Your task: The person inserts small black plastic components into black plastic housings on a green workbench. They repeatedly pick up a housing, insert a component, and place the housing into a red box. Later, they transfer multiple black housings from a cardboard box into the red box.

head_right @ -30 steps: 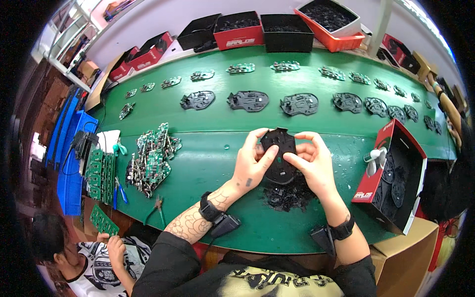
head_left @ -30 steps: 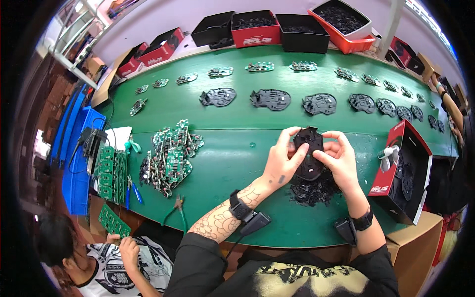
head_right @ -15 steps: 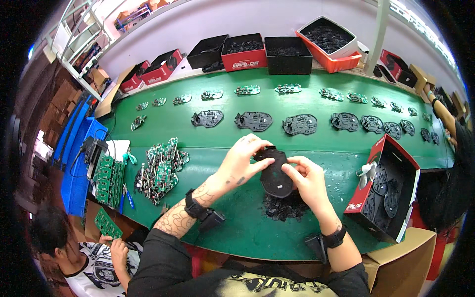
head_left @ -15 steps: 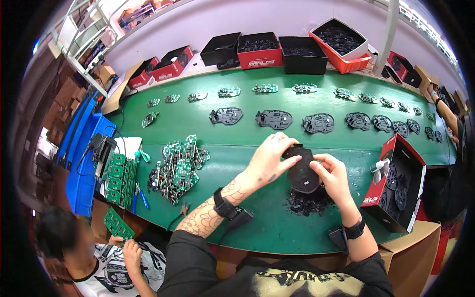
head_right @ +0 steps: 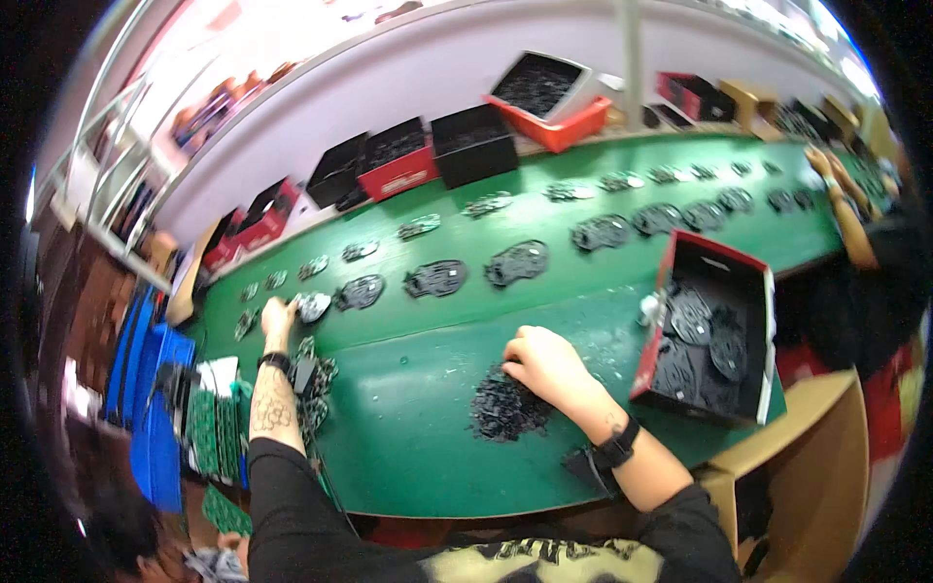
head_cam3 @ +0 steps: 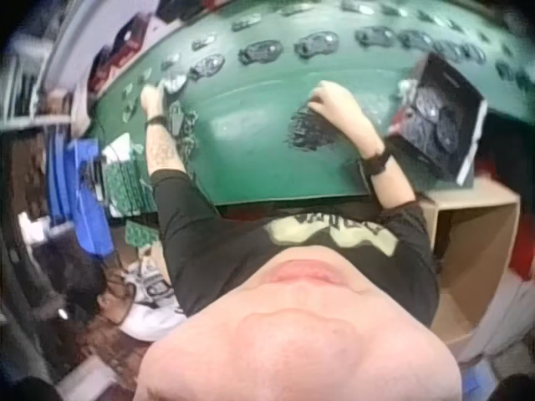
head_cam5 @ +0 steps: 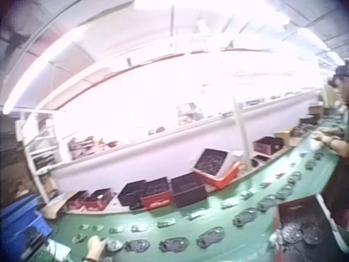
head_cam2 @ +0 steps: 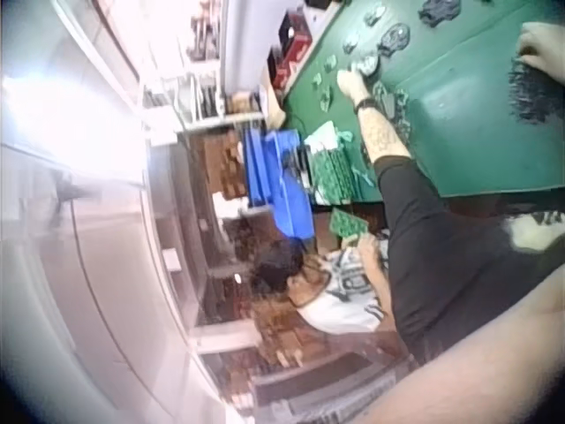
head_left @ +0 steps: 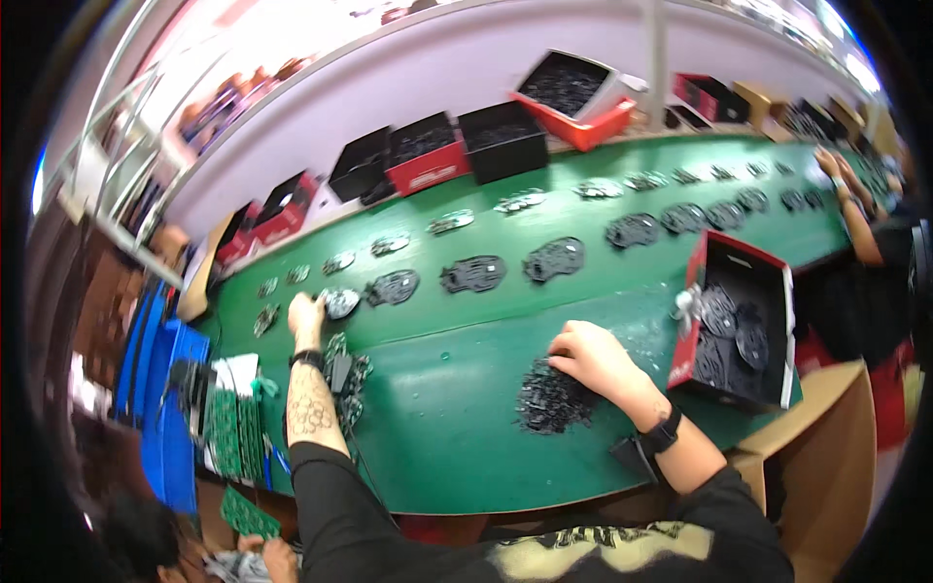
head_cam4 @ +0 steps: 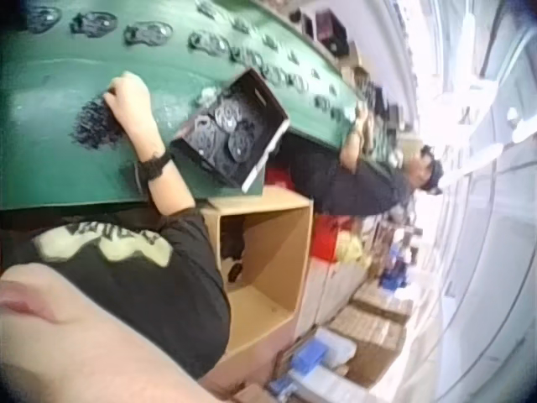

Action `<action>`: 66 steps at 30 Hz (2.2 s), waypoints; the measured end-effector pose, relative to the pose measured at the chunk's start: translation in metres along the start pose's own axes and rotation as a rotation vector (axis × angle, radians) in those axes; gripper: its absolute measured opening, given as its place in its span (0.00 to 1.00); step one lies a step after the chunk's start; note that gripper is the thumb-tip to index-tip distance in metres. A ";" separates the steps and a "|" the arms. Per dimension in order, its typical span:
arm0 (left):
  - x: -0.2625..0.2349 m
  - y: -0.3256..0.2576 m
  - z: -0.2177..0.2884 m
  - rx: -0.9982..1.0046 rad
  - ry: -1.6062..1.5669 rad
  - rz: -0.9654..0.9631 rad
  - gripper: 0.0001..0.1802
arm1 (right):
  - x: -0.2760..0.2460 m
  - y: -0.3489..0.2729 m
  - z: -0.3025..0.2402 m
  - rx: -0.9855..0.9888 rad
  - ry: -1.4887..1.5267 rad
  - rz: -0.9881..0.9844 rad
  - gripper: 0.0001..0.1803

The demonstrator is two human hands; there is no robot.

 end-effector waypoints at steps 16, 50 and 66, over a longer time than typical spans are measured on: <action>-0.077 -0.240 0.350 1.207 -0.295 -0.437 0.19 | 0.025 -0.003 -0.009 -0.180 0.011 0.012 0.06; 0.026 -0.255 0.231 0.319 -1.844 -0.831 0.20 | -0.009 0.013 0.008 0.155 1.198 0.120 0.08; 0.027 -0.267 0.229 0.525 -1.637 -0.797 0.14 | 0.013 0.016 -0.024 -0.077 0.679 0.022 0.07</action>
Point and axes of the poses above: each hand's wrist, its own y-axis towards the middle knuckle, its own x-axis out of the palm, z = x × y, the point moved 5 cm from there along y, towards the middle knuckle, and after that the axes turned 12 degrees about -z, right-handed, at the moved point
